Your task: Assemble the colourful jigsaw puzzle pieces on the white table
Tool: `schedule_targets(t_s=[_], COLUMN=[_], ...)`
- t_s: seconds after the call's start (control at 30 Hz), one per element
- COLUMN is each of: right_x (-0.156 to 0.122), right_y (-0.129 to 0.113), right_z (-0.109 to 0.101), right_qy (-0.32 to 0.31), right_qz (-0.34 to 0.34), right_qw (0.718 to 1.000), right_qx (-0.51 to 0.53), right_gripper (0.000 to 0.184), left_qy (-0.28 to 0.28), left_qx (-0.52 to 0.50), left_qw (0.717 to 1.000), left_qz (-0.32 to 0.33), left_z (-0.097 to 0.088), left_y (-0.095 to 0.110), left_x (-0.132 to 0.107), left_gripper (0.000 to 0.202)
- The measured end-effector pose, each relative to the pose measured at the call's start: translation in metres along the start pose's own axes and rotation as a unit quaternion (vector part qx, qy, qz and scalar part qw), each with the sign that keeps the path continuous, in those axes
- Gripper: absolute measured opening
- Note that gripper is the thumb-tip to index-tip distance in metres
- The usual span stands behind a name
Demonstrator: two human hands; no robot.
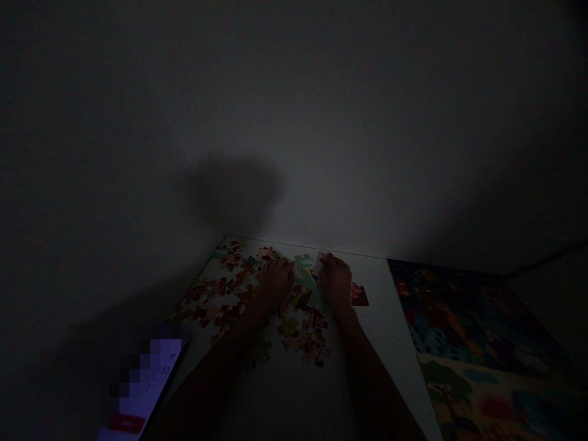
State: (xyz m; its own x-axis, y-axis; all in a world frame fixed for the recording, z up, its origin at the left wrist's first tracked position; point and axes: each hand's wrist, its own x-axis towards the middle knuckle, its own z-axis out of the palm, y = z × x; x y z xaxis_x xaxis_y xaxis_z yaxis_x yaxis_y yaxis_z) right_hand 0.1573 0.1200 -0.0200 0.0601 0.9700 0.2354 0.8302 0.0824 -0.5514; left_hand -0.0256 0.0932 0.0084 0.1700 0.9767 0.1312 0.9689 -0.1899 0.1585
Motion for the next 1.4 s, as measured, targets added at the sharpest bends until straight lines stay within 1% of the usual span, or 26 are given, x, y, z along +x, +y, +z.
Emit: schedule_targets(t_s=[0.1,0.2,0.3,0.4,0.5,0.6,0.67,0.8,0.9,1.03,1.13,1.2,1.33,1.4], right_x=[0.001,0.000,-0.002,-0.001,0.002,0.005,0.005,0.003,0.001,0.001,0.001,0.001,0.000,0.000], right_y=[-0.001,-0.001,0.001,0.005,0.010,0.012,0.013,0.015,0.016,0.017,0.017,0.018,0.017,0.015], right_z=[-0.003,-0.003,0.002,0.006,0.006,0.005,0.005,0.008,0.009,0.010,0.009,0.009,0.006,0.004], right_qy=[0.021,0.042,0.062,0.082,0.076,0.082,0.090,0.092,0.088,0.080,0.075,0.070,0.062,0.059], right_qz=[0.053,0.104,0.114,0.104,0.100,0.101,0.088,0.064,0.072,0.068,0.081,0.085,0.084,0.086], right_qw=[0.998,0.994,0.992,0.991,0.992,0.991,0.992,0.993,0.992,0.993,0.992,0.992,0.993,0.993], right_qx=[0.006,-0.003,-0.004,0.005,0.017,0.018,0.006,-0.036,-0.055,-0.052,-0.058,-0.063,-0.062,-0.057], right_gripper=[0.039,0.049,0.060,0.061,0.056,0.054,0.047,0.039,0.039,0.039,0.038,0.037,0.037,0.036], left_qy=[-0.010,-0.008,0.007,0.034,0.058,0.075,0.080,0.088,0.094,0.112,0.105,0.096,0.079,0.082], left_qx=[-0.018,-0.044,-0.066,-0.049,-0.017,-0.001,0.008,0.035,0.042,0.030,0.024,0.013,-0.052,-0.073], left_qw=[1.000,0.999,0.997,0.993,0.984,0.972,0.965,0.958,0.952,0.943,0.938,0.936,0.925,0.919], left_qz=[0.002,-0.011,-0.042,-0.104,-0.168,-0.224,-0.250,-0.271,-0.289,-0.313,-0.331,-0.339,-0.367,-0.378], left_z=[-0.002,-0.010,-0.019,-0.025,-0.024,-0.021,-0.018,-0.011,-0.008,-0.008,-0.008,-0.009,-0.013,-0.015], left_y=[-0.009,-0.021,-0.040,-0.067,-0.093,-0.109,-0.112,-0.113,-0.116,-0.120,-0.121,-0.122,-0.127,-0.130], left_x=[-0.005,-0.001,0.007,0.013,0.015,0.013,0.011,0.010,0.012,0.014,0.014,0.014,0.015,0.015], left_gripper=[0.035,0.036,0.036,0.037,0.040,0.042,0.044,0.045,0.045,0.042,0.045,0.045,0.038,0.034])
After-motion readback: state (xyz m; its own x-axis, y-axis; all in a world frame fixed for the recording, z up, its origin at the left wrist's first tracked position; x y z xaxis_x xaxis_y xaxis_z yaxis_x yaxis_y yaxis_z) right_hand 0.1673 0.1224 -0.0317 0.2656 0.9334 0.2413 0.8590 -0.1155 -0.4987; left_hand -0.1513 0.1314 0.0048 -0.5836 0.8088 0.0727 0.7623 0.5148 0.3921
